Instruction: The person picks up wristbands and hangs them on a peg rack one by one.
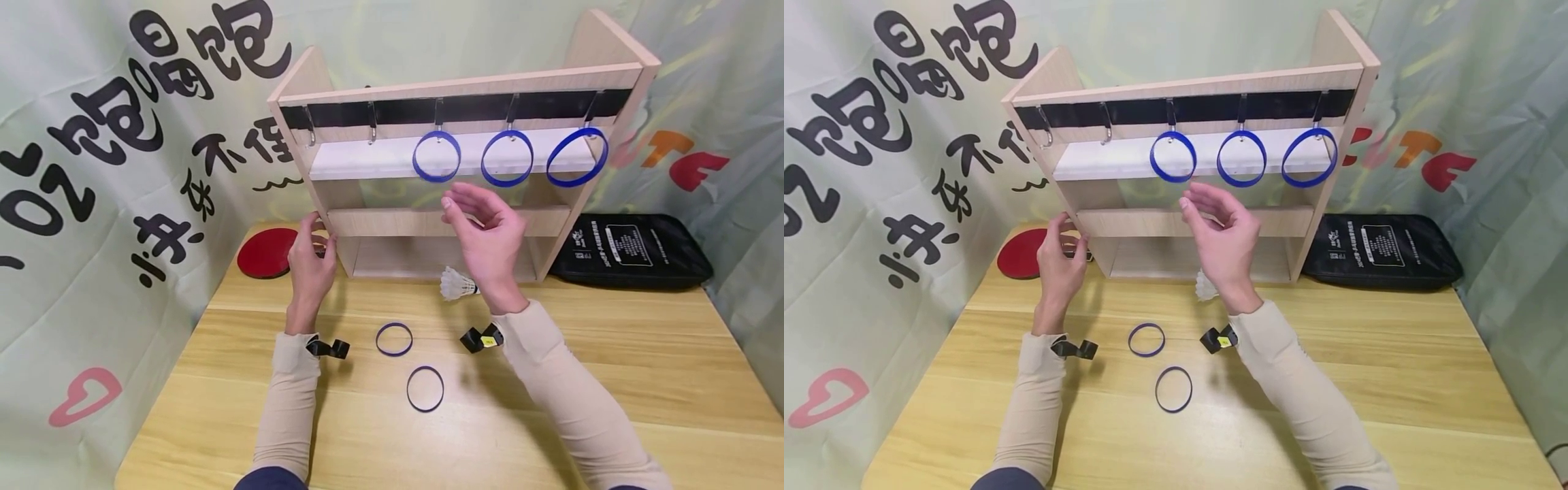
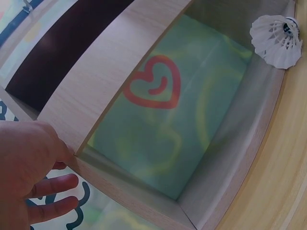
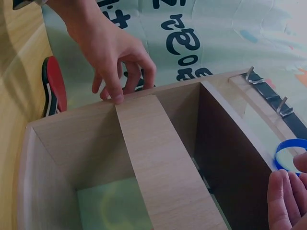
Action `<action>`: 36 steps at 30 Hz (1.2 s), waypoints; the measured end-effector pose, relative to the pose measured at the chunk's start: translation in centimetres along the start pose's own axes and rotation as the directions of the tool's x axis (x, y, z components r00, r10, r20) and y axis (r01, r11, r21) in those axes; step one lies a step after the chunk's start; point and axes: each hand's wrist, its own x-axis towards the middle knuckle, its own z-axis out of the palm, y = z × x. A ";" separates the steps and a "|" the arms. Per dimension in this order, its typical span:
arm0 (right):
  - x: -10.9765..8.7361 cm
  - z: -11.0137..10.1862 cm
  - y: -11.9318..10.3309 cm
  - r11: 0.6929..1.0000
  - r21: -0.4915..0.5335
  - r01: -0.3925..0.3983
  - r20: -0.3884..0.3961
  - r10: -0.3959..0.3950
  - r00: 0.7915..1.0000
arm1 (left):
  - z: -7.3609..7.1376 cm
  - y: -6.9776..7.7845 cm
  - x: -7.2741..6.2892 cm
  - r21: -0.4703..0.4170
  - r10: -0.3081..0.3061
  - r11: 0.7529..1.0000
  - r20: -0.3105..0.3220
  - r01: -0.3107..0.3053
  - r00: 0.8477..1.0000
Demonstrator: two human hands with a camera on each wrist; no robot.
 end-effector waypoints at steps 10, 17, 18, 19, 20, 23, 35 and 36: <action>-1.2 -0.2 0.5 0.998 -0.063 0.000 0.037 0.002 0.999 | 0.0 -0.1 0.1 -0.020 -0.011 1.000 0.008 0.011 1.000; -2.2 -0.5 0.8 0.993 -0.108 -0.050 0.065 0.057 0.996 | -0.1 -0.1 0.1 -0.024 -0.013 1.000 0.010 0.013 1.000; -2.3 -0.5 0.9 0.991 -0.117 -0.061 0.073 0.070 0.995 | -0.1 -0.1 0.1 -0.023 -0.012 1.000 0.010 0.013 1.000; -2.5 -0.6 1.0 0.989 -0.126 -0.073 0.084 0.084 0.993 | -0.1 -0.1 0.1 -0.026 -0.012 1.000 0.010 0.013 1.000; -2.7 -0.6 1.1 0.987 -0.133 -0.084 0.100 0.098 0.990 | -0.1 0.0 0.1 -0.024 -0.014 1.000 0.011 0.014 1.000; -3.2 -0.8 1.7 0.980 -0.162 -0.115 0.167 0.142 0.976 | 0.0 0.0 0.1 -0.021 -0.019 1.000 0.016 0.019 1.000; -6.6 -0.7 5.0 0.929 -0.347 -0.125 0.404 0.269 0.875 | 0.0 -0.1 0.2 -0.003 0.002 1.000 -0.001 -0.002 1.000; -6.9 -0.6 5.2 0.924 -0.360 -0.129 0.418 0.284 0.863 | 0.0 -0.1 0.2 -0.001 0.002 1.000 -0.001 -0.002 1.000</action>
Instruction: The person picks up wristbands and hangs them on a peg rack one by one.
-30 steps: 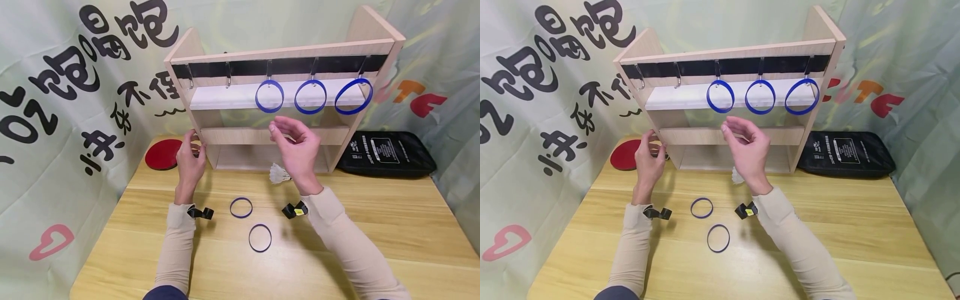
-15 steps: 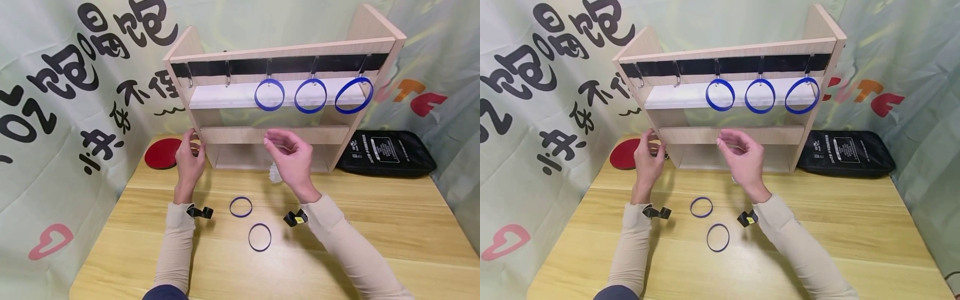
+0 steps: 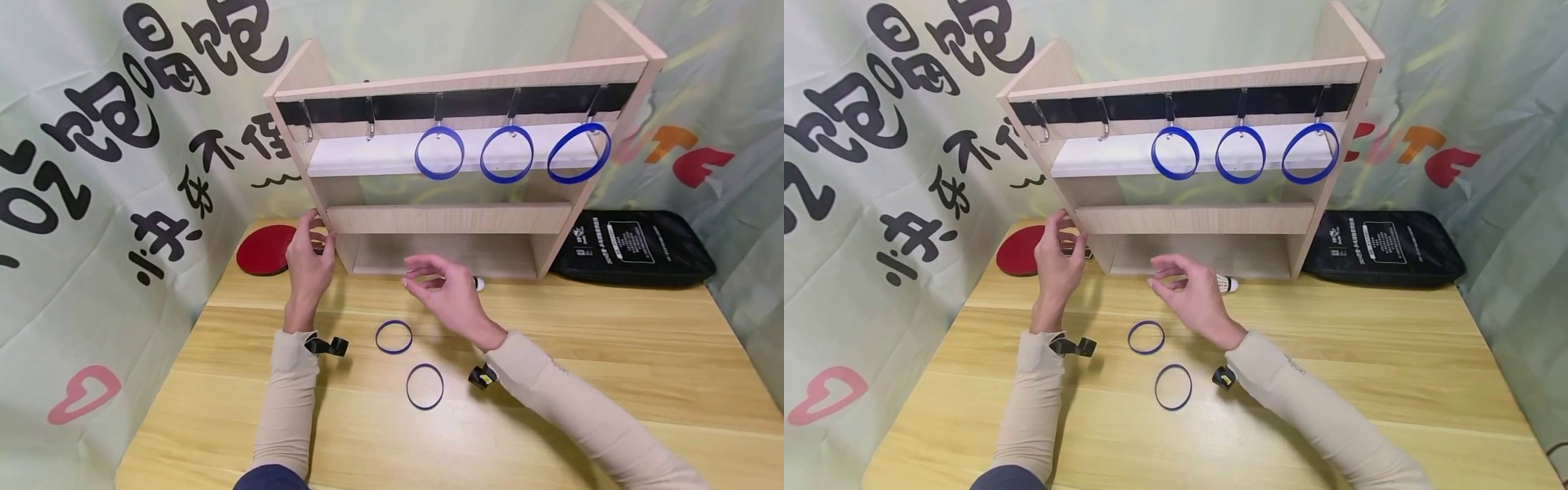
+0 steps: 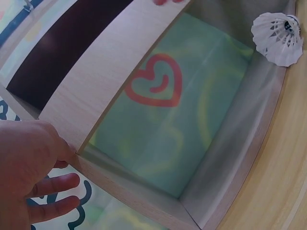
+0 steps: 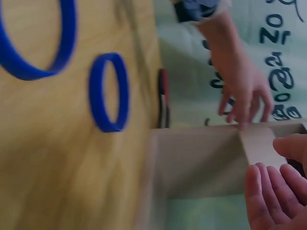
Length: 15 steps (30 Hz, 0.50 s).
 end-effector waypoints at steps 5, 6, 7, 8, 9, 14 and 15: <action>-0.5 0.6 1.0 0.997 -0.052 -0.051 0.101 0.056 0.993 | 0.0 0.0 0.0 -0.003 -0.002 1.000 0.007 0.002 1.000; -0.6 0.7 1.2 0.996 -0.066 -0.060 0.122 0.067 0.990 | 0.0 0.0 0.0 -0.005 -0.003 1.000 0.007 0.003 1.000; -0.6 0.7 1.3 0.994 -0.083 -0.066 0.142 0.078 0.987 | 0.0 0.0 0.0 -0.005 -0.005 1.000 0.007 0.005 1.000; -0.6 0.8 1.5 0.993 -0.098 -0.073 0.164 0.088 0.983 | -0.1 0.0 0.0 -0.006 -0.006 1.000 0.007 0.006 1.000; -0.6 0.8 1.6 0.991 -0.113 -0.075 0.180 0.094 0.979 | -0.1 0.0 0.0 -0.006 -0.009 1.000 0.006 0.009 1.000; -0.8 1.0 2.4 0.980 -0.196 -0.031 0.254 0.081 0.964 | -0.1 0.0 0.0 -0.005 -0.018 1.000 0.010 0.018 1.000; -0.9 1.1 2.6 0.977 -0.213 -0.014 0.269 0.072 0.960 | -0.1 0.0 0.0 -0.004 -0.019 1.000 0.011 0.019 1.000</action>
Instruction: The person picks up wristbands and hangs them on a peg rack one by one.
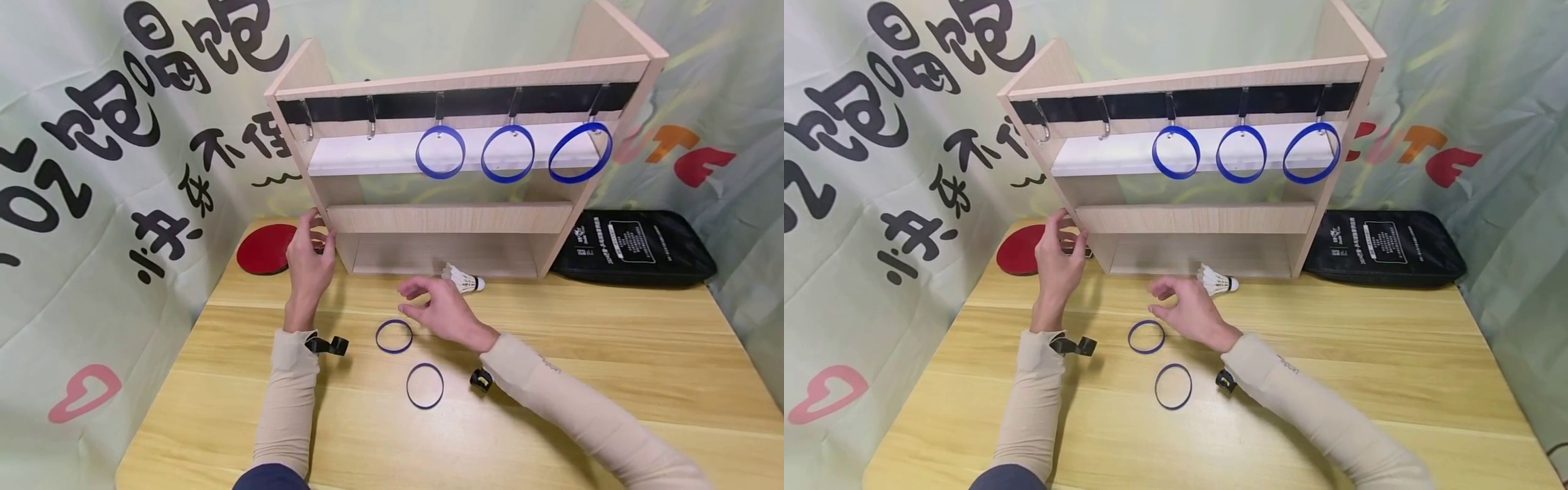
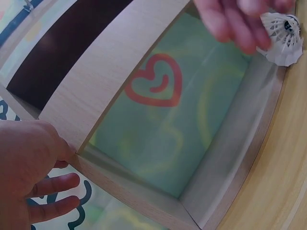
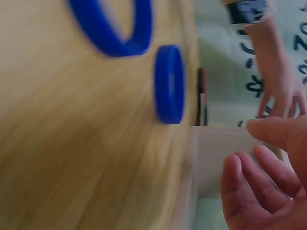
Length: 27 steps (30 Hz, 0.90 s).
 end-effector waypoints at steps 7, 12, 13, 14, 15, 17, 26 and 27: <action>0.1 0.4 0.8 0.997 -0.079 -0.007 0.146 0.018 0.989 | 0.0 0.1 0.0 -0.002 0.010 1.000 -0.009 -0.011 1.000; 0.2 0.8 0.9 0.994 -0.089 -0.058 0.228 0.077 0.971 | 0.1 0.1 0.0 -0.002 0.013 1.000 -0.010 -0.013 1.000; 0.1 0.9 0.9 0.993 -0.097 -0.067 0.238 0.088 0.967 | 0.1 0.1 0.0 -0.004 0.011 1.000 -0.008 -0.011 1.000; 0.1 1.0 0.9 0.991 -0.105 -0.078 0.243 0.102 0.965 | 0.1 0.1 -0.1 -0.003 0.010 1.000 -0.004 -0.010 1.000; 0.0 1.1 1.0 0.990 -0.115 -0.082 0.246 0.109 0.963 | 0.1 0.2 -0.1 -0.004 0.008 1.000 -0.001 -0.008 1.000; -0.2 1.2 0.9 0.987 -0.132 -0.089 0.246 0.120 0.962 | 0.2 0.2 0.0 -0.008 0.006 1.000 0.002 -0.006 1.000; -1.1 1.3 0.7 0.966 -0.239 -0.100 0.201 0.150 0.968 | 0.2 0.1 0.1 -0.009 0.001 1.000 -0.006 -0.001 1.000; -1.2 1.3 0.7 0.963 -0.251 -0.099 0.200 0.152 0.968 | 0.2 0.0 0.1 -0.010 0.000 1.000 -0.009 0.000 1.000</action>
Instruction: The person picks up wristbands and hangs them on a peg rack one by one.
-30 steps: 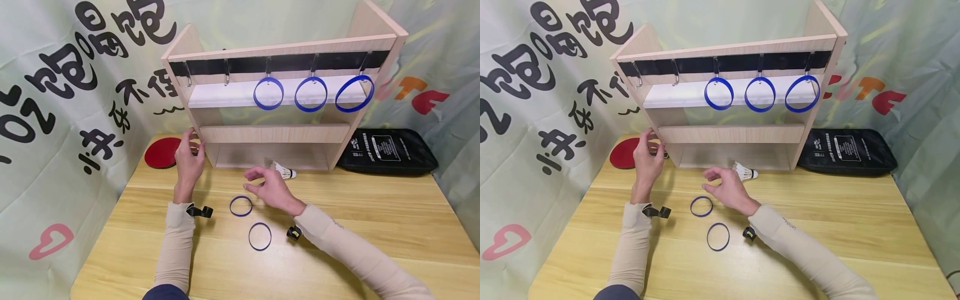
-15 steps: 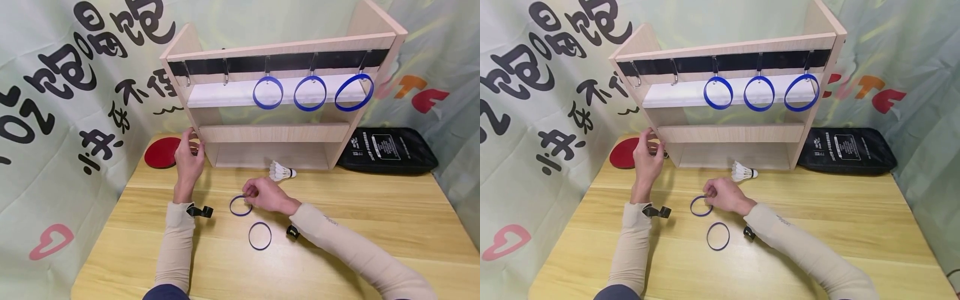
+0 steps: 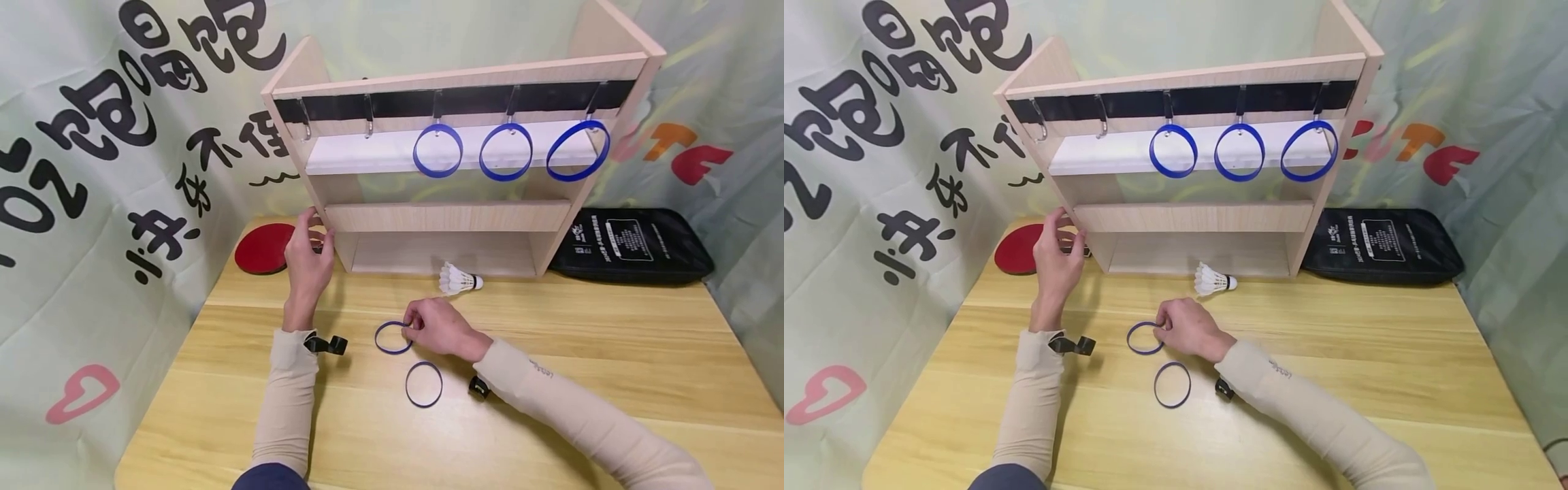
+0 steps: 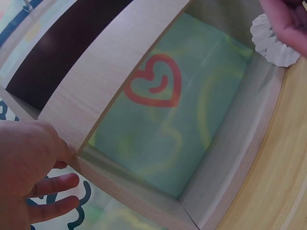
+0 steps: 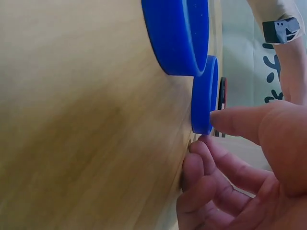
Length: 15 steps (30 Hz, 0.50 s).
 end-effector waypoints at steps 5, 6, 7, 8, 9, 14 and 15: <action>-0.1 0.3 0.1 0.999 -0.034 -0.012 -0.002 0.012 1.000 | 0.0 -0.1 0.0 0.001 0.008 1.000 -0.002 -0.008 1.000; -0.1 0.3 0.1 0.999 -0.036 -0.013 -0.002 0.013 1.000 | 0.0 -0.1 0.0 -0.001 0.009 1.000 -0.001 -0.009 1.000; -0.1 0.4 0.2 0.999 -0.037 -0.014 -0.002 0.014 1.000 | 0.0 -0.1 0.0 0.000 0.008 1.000 0.001 -0.008 1.000; -0.1 0.4 0.2 0.999 -0.035 -0.015 -0.003 0.015 1.000 | -0.1 -0.1 0.0 0.001 0.008 1.000 0.001 -0.008 1.000; -0.1 0.4 0.2 0.999 -0.033 -0.015 -0.002 0.015 1.000 | -0.1 -0.1 0.0 0.001 0.007 1.000 0.002 -0.007 1.000; -0.2 0.2 0.2 1.000 0.012 -0.019 0.011 0.018 1.000 | -0.1 0.0 0.0 -0.001 0.004 1.000 0.003 -0.004 1.000; -0.2 0.2 0.2 0.999 0.024 -0.021 0.012 0.021 1.000 | -0.1 0.0 0.0 -0.002 0.003 1.000 0.003 -0.003 1.000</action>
